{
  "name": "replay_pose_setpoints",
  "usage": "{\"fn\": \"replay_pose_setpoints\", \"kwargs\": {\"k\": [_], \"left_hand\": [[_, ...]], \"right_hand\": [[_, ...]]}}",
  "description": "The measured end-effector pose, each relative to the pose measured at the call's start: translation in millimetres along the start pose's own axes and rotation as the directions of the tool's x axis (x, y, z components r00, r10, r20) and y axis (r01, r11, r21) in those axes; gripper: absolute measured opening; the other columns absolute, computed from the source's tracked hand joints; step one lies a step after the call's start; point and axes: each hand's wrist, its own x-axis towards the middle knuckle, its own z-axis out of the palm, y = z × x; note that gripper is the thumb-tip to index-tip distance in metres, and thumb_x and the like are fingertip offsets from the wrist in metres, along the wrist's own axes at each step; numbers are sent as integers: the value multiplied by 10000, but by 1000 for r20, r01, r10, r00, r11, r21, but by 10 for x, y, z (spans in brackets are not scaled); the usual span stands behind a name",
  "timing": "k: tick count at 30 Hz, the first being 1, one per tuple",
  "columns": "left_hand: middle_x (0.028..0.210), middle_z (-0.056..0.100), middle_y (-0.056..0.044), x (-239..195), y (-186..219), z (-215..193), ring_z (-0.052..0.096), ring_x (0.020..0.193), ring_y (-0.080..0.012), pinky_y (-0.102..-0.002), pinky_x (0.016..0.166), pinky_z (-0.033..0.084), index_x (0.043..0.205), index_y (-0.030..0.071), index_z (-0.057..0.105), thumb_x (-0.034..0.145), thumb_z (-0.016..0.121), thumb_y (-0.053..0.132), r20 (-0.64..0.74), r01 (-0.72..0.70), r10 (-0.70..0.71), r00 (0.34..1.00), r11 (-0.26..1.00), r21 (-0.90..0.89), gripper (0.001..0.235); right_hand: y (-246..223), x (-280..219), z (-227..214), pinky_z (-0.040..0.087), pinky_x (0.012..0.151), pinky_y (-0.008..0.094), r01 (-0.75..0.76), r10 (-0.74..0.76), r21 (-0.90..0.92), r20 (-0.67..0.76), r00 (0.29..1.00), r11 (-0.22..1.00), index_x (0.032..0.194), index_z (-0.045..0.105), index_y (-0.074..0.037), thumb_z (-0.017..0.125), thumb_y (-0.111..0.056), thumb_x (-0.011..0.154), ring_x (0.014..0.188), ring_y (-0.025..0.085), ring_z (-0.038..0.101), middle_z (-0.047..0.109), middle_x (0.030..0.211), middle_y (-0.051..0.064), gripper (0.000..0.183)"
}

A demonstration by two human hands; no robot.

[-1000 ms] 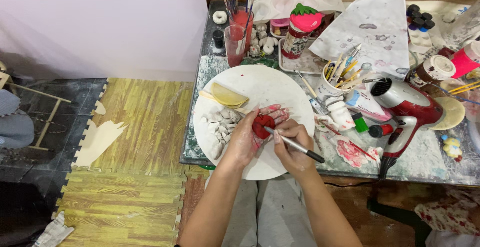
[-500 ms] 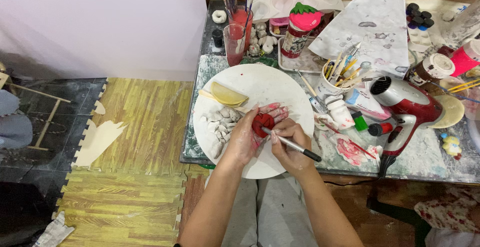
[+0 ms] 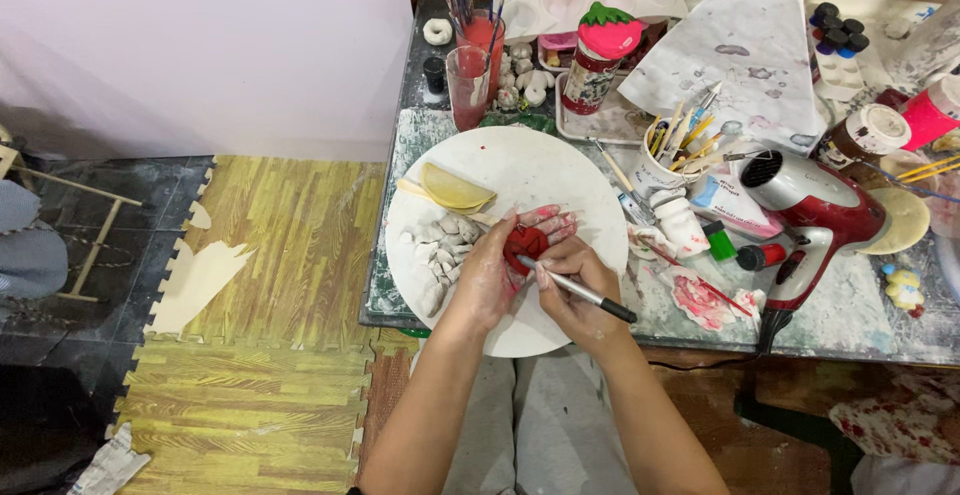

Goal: The person shapes a red clay heart, then uses a black marker to write on its surface. They place the heart on a white plate and handle small red and black containers, dipping a brush into one of them.

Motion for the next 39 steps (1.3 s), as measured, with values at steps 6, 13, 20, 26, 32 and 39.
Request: {"fn": "replay_pose_setpoints", "kwargs": {"k": [6, 13, 20, 26, 32, 39], "left_hand": [[1350, 640, -251, -5, 9, 5, 642, 1230, -324, -424, 1050, 525, 1352, -78, 548, 1094, 318, 344, 26, 8, -8, 1000, 1000, 17, 546], [1350, 638, -255, 5, 3, 3, 630, 1236, -328, -415, 1073, 505, 1354, -89, 548, 1108, 325, 338, 32, -7, 7, 999, 1000, 11, 541], [1333, 645, -261, 3, 3, 9, 635, 1238, -337, -430, 1082, 502, 1339, -91, 551, 1099, 327, 337, 20, 0, 0, 1000, 1000, 10, 539], [1356, 633, -268, 6, 1, -8, 624, 1260, -344, -423, 1094, 493, 1352, -98, 542, 1104, 327, 333, 43, -5, 5, 999, 1000, 0, 542], [1365, 626, -289, 15, 3, -26, 617, 1286, -346, -411, 1118, 505, 1361, -115, 527, 1106, 338, 330, 74, -13, 15, 997, 999, -34, 546], [1383, 613, -277, 26, 13, -38, 609, 1273, -351, -414, 1072, 486, 1372, -105, 525, 1100, 317, 350, 51, 20, -19, 999, 1000, -16, 570]], "right_hand": [[0, -28, 6, 483, 697, 232, 57, -51, 74, -82, 995, 996, 1046, 446, -19, 617, 74, 986, 824, 100, 552, 618, 1033, 141, 203], [43, -26, 11, 516, 640, 226, 84, -88, -90, -36, 995, 992, 1008, 472, -28, 674, 64, 940, 795, 116, 609, 640, 984, 138, 232], [88, -46, -3, 544, 686, 235, 138, -137, -1, -52, 989, 990, 1037, 455, -31, 629, 56, 983, 841, 113, 626, 624, 1034, 143, 202], [103, -81, -14, 491, 645, 225, 26, -16, 72, -127, 992, 997, 1036, 439, -26, 614, 35, 987, 804, 102, 574, 613, 1025, 149, 191], [182, -142, -26, 495, 721, 238, 110, -79, 106, -264, 961, 988, 1066, 416, -47, 580, 43, 1024, 828, 107, 556, 592, 1002, 150, 191], [364, -183, -61, 442, 544, 248, 121, -57, 128, -416, 907, 984, 1038, 409, -70, 557, -41, 1062, 610, 94, 521, 590, 814, 89, 153]]}}
